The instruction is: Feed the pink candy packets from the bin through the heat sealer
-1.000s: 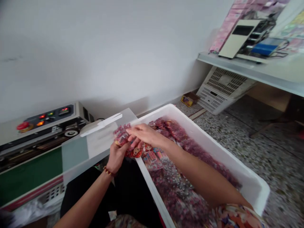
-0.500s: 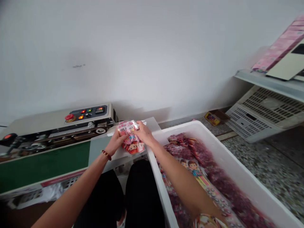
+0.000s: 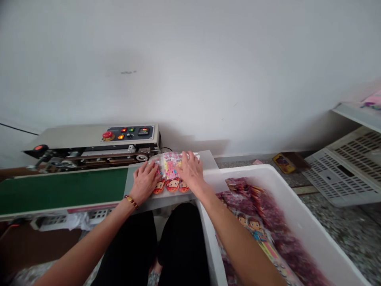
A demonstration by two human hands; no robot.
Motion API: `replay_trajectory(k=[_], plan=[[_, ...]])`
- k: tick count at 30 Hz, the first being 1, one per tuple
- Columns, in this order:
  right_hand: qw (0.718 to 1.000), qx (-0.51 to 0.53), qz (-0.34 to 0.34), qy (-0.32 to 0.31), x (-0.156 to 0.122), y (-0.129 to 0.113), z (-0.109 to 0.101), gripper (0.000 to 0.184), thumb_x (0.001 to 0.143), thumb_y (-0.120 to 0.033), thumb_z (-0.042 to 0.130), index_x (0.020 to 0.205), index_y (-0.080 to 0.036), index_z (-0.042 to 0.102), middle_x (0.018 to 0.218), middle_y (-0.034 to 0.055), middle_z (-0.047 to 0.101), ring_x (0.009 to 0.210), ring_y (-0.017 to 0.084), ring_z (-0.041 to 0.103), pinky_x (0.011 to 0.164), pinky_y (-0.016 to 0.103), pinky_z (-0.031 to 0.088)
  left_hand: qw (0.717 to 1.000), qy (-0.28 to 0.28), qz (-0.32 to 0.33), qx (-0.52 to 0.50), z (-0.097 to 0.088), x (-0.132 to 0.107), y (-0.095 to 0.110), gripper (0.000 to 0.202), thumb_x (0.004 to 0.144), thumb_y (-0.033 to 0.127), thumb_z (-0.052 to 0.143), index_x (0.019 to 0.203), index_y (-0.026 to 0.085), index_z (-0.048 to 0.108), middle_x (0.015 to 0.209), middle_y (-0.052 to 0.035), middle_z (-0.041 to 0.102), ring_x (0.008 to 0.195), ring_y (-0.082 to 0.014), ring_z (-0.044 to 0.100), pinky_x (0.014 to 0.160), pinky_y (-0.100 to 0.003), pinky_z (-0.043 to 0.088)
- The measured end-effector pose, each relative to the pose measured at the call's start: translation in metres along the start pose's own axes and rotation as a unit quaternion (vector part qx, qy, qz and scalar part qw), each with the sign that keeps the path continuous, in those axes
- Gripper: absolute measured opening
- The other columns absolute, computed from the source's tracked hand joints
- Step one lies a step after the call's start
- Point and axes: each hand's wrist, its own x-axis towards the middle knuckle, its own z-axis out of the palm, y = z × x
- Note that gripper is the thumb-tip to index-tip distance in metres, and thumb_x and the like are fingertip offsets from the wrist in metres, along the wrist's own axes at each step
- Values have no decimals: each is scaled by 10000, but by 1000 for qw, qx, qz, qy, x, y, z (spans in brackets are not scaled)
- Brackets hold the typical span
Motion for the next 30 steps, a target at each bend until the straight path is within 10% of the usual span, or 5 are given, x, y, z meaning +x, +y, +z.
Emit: replay_trajectory(k=[7, 30], plan=[[970, -20, -242, -19, 1, -12, 17, 420, 1012, -270, 443, 1403, -204, 583, 1535, 131, 522, 1465, 321, 371, 1172, 595, 272, 997, 25, 46, -59, 0, -10, -26, 376, 1005, 312, 489, 1337, 191, 618, 1392, -153, 635, 1276, -308, 567, 1070, -513, 453], [972, -32, -229, -39, 0, -6, 18, 341, 1016, -313, 457, 1283, -215, 646, 1478, 129, 569, 1345, 331, 463, 1143, 623, 240, 980, -33, 112, -159, -10, -10, -76, 429, 1004, 348, 469, 1385, 177, 569, 1449, -173, 574, 1352, -305, 541, 1230, -586, 318]])
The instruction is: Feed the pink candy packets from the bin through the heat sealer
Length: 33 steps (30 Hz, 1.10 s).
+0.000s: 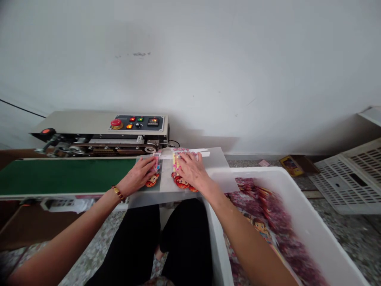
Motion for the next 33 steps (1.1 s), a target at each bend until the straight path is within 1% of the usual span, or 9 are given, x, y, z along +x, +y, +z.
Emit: replay_trajectory(k=[7, 11, 13, 15, 19, 22, 25, 30, 33], plan=[[999, -16, -36, -1, 19, -13, 4, 287, 998, -300, 524, 1233, -228, 674, 1486, 121, 563, 1378, 347, 433, 1166, 704, 164, 999, -15, -40, 26, -29, -31, -36, 480, 997, 422, 445, 1395, 183, 567, 1465, -175, 567, 1361, -305, 535, 1216, -568, 339], [998, -10, -66, -9, 40, -36, 12, 261, 1000, -315, 545, 1201, -229, 687, 1473, 114, 576, 1365, 342, 455, 1179, 692, 175, 990, 28, -99, 96, -49, -50, -57, 419, 977, 403, 445, 1299, 215, 636, 1402, -164, 623, 1290, -341, 590, 1198, -698, 239], [998, 0, -69, -4, 45, -43, 14, 287, 1020, -313, 508, 1236, -218, 671, 1461, 120, 588, 1360, 336, 468, 1179, 683, 193, 984, 72, -109, 118, -48, -46, -48, 380, 982, 361, 435, 1237, 200, 665, 1343, -172, 660, 1245, -341, 620, 1198, -705, 220], [998, 7, -64, 6, 43, -43, 13, 329, 1038, -277, 447, 1300, -213, 637, 1469, 123, 585, 1388, 333, 448, 1172, 690, 200, 989, 84, -84, 90, -35, -33, -24, 356, 995, 325, 429, 1218, 186, 668, 1287, -165, 691, 1219, -304, 638, 1215, -627, 273], [1000, -5, -23, 9, 24, -28, 3, 366, 1020, -225, 439, 1338, -231, 620, 1497, 119, 565, 1430, 342, 412, 1165, 726, 162, 999, 36, -33, 3, 6, 4, 27, 383, 997, 294, 455, 1332, 182, 602, 1401, -159, 623, 1332, -282, 562, 1216, -538, 338], [1000, -15, -14, -1, 9, -15, -1, 372, 1005, -262, 480, 1347, -231, 624, 1503, 120, 560, 1443, 357, 395, 1165, 728, 153, 1000, 9, -29, -7, 21, 17, 34, 439, 971, 305, 521, 1385, 167, 564, 1467, -179, 562, 1390, -317, 502, 1219, -574, 325], [999, -11, -35, -17, 4, -11, 1, 382, 1006, -296, 493, 1357, -220, 622, 1490, 130, 574, 1431, 356, 409, 1167, 710, 164, 1000, -4, -21, -14, 14, 11, 16, 461, 973, 330, 526, 1408, 181, 550, 1484, -175, 545, 1396, -317, 497, 1226, -592, 310], [998, -2, -52, -17, 13, -19, 7, 344, 1003, -276, 506, 1304, -205, 658, 1452, 136, 605, 1411, 344, 434, 1180, 683, 155, 999, -38, -16, -26, -25, -15, -32, 526, 996, 450, 462, 1439, 174, 532, 1525, -162, 512, 1413, -280, 488, 1215, -490, 373], [997, 5, -68, -21, 25, -26, 13, 306, 998, -248, 515, 1247, -210, 688, 1456, 128, 601, 1424, 344, 428, 1192, 696, 128, 998, -52, -46, 6, -48, -31, -56, 525, 969, 492, 482, 1396, 201, 578, 1504, -152, 544, 1384, -305, 518, 1220, -559, 331]])
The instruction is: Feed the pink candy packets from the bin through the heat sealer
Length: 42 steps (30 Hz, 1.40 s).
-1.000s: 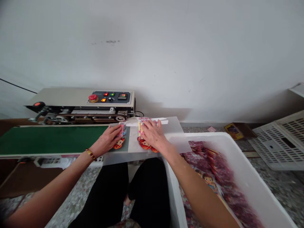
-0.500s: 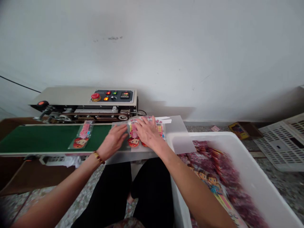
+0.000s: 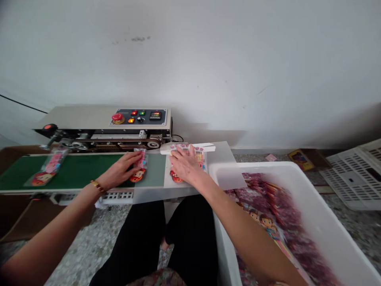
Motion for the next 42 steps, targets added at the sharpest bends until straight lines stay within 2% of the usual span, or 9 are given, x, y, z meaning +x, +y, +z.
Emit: replay_trajectory(k=[3, 6, 12, 21, 25, 28, 32, 37, 42], plan=[[1000, 18, -16, 2, 13, -7, 7, 319, 1000, -251, 519, 1277, -233, 675, 1474, 112, 588, 1446, 333, 415, 1210, 699, 83, 995, 61, -49, 58, -6, -4, -2, 419, 956, 422, 493, 1303, 244, 645, 1417, -137, 624, 1340, -335, 555, 1226, -671, 210], [999, 37, -8, 9, 18, -10, 8, 358, 1017, -258, 485, 1344, -245, 629, 1487, 106, 581, 1454, 313, 413, 1213, 699, 73, 992, 111, -31, 45, 12, 10, 35, 370, 974, 302, 452, 1277, 227, 651, 1339, -132, 675, 1285, -296, 601, 1230, -616, 253], [999, 12, 29, -7, -8, 7, -11, 428, 1004, -147, 397, 1360, -214, 624, 1496, 118, 574, 1433, 319, 439, 1197, 707, 96, 998, 64, 13, -24, 65, 51, 105, 440, 981, 315, 521, 1390, 155, 562, 1477, -190, 557, 1407, -322, 492, 1220, -570, 322], [999, 3, 24, -21, -22, 6, -4, 320, 1012, -227, 467, 1240, -193, 689, 1465, 121, 603, 1394, 314, 477, 1192, 659, 192, 996, -18, 86, -4, 29, 39, 47, 498, 1012, 411, 482, 1447, 171, 511, 1534, -166, 508, 1441, -283, 465, 1252, -568, 280], [1000, -20, 0, -2, -8, 0, 0, 282, 1007, -232, 482, 1171, -200, 710, 1407, 117, 644, 1351, 297, 507, 1225, 638, 135, 998, -29, 61, 1, 8, 19, 17, 536, 1007, 456, 461, 1459, 171, 503, 1550, -161, 493, 1454, -274, 451, 1235, -538, 322], [1000, -18, -9, 4, 5, -12, 3, 306, 1025, -234, 454, 1211, -198, 694, 1380, 114, 661, 1351, 277, 512, 1238, 610, 139, 998, -2, 3, 56, -2, 7, 2, 450, 991, 426, 468, 1360, 206, 603, 1470, -151, 580, 1392, -313, 522, 1226, -642, 260], [1000, 4, -9, 15, 12, -26, 3, 333, 1050, -284, 429, 1260, -222, 679, 1441, 105, 620, 1373, 279, 507, 1232, 622, 158, 991, 81, -24, 101, 10, 15, 28, 366, 996, 305, 436, 1266, 194, 656, 1345, -150, 672, 1272, -289, 620, 1218, -618, 286], [999, -28, 14, 21, -10, -6, -14, 333, 1017, -224, 461, 1267, -217, 681, 1434, 113, 627, 1385, 308, 494, 1217, 672, 127, 995, 31, 73, 66, 51, 46, 89, 432, 1003, 215, 409, 1407, 163, 551, 1466, -139, 586, 1397, -251, 511, 1233, -509, 327], [997, -39, 65, -9, -33, 25, -25, 353, 1024, -255, 460, 1319, -223, 650, 1487, 120, 583, 1406, 336, 471, 1169, 747, 161, 996, 33, 12, 76, 63, 44, 97, 498, 999, 237, 437, 1489, 156, 459, 1538, -160, 505, 1442, -286, 455, 1233, -542, 319]])
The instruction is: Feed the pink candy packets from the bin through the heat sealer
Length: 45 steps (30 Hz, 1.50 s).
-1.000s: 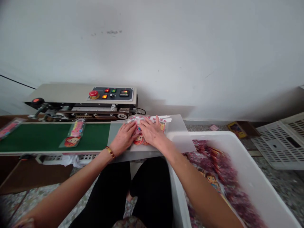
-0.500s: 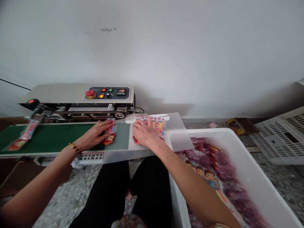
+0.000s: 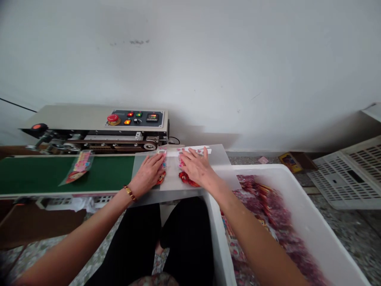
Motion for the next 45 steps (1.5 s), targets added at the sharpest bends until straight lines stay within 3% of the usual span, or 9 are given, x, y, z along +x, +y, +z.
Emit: replay_trajectory(k=[12, 15, 20, 23, 28, 33, 36, 39, 45], plan=[[998, 43, -44, 27, 46, -57, 38, 320, 1016, -207, 440, 1245, -189, 662, 1445, 137, 600, 1376, 296, 472, 1221, 712, 53, 993, 30, -108, 36, -42, -43, -78, 471, 967, 310, 457, 1415, 205, 556, 1461, -166, 585, 1350, -347, 544, 1203, -681, 233], [997, 65, -22, 32, 47, -64, 34, 353, 1029, -210, 395, 1288, -199, 635, 1477, 121, 577, 1384, 292, 467, 1208, 728, 68, 990, 69, -112, 47, -44, -37, -62, 379, 985, 287, 443, 1298, 202, 638, 1381, -159, 649, 1308, -327, 584, 1212, -656, 233], [999, 34, 16, 35, 14, -44, 14, 355, 1015, -206, 409, 1274, -200, 653, 1456, 138, 600, 1379, 325, 476, 1194, 729, 102, 999, 21, -11, -21, -15, -3, -1, 397, 1024, 267, 400, 1360, 164, 587, 1411, -140, 632, 1331, -249, 571, 1224, -519, 325], [998, 8, 48, 45, -12, -27, 13, 351, 1008, -222, 438, 1285, -175, 649, 1498, 164, 557, 1436, 368, 409, 1156, 777, 134, 1000, 11, -7, -26, -2, 4, 8, 441, 1029, 271, 389, 1431, 148, 524, 1496, -157, 554, 1392, -276, 511, 1217, -540, 340], [995, 0, 85, 57, -24, -21, 25, 366, 1017, -278, 468, 1335, -186, 624, 1511, 174, 540, 1435, 387, 412, 1149, 794, 123, 999, 16, -21, -40, -15, -20, -32, 460, 1048, 347, 351, 1462, 206, 495, 1513, -145, 541, 1397, -267, 511, 1240, -579, 276], [1000, 27, -12, 10, 15, -44, 24, 314, 1016, -228, 471, 1272, -219, 652, 1461, 110, 600, 1437, 320, 436, 1229, 683, 129, 998, -16, -45, -34, -45, -50, -87, 481, 1022, 391, 382, 1447, 202, 506, 1527, -150, 525, 1397, -287, 513, 1221, -599, 289], [997, 45, -58, 2, 39, -53, 24, 331, 1012, -235, 487, 1300, -286, 642, 1484, 51, 589, 1434, 263, 454, 1266, 548, 195, 995, 19, -87, 33, -55, -59, -100, 437, 997, 352, 410, 1376, 206, 572, 1464, -164, 584, 1330, -340, 568, 1190, -692, 254], [997, 67, -41, 21, 40, -45, 24, 382, 1020, -217, 442, 1346, -294, 624, 1485, 39, 590, 1429, 255, 463, 1262, 573, 193, 996, 57, -60, 35, -50, -50, -81, 379, 997, 309, 427, 1295, 186, 626, 1379, -168, 649, 1298, -324, 596, 1194, -650, 299], [996, 46, 49, 64, -11, 6, 15, 412, 994, -171, 392, 1316, -224, 642, 1476, 107, 590, 1425, 312, 450, 1190, 682, 215, 990, -32, 119, -61, -14, 5, -3, 429, 1014, 254, 416, 1424, 201, 532, 1502, -125, 558, 1421, -249, 494, 1217, -507, 370]])
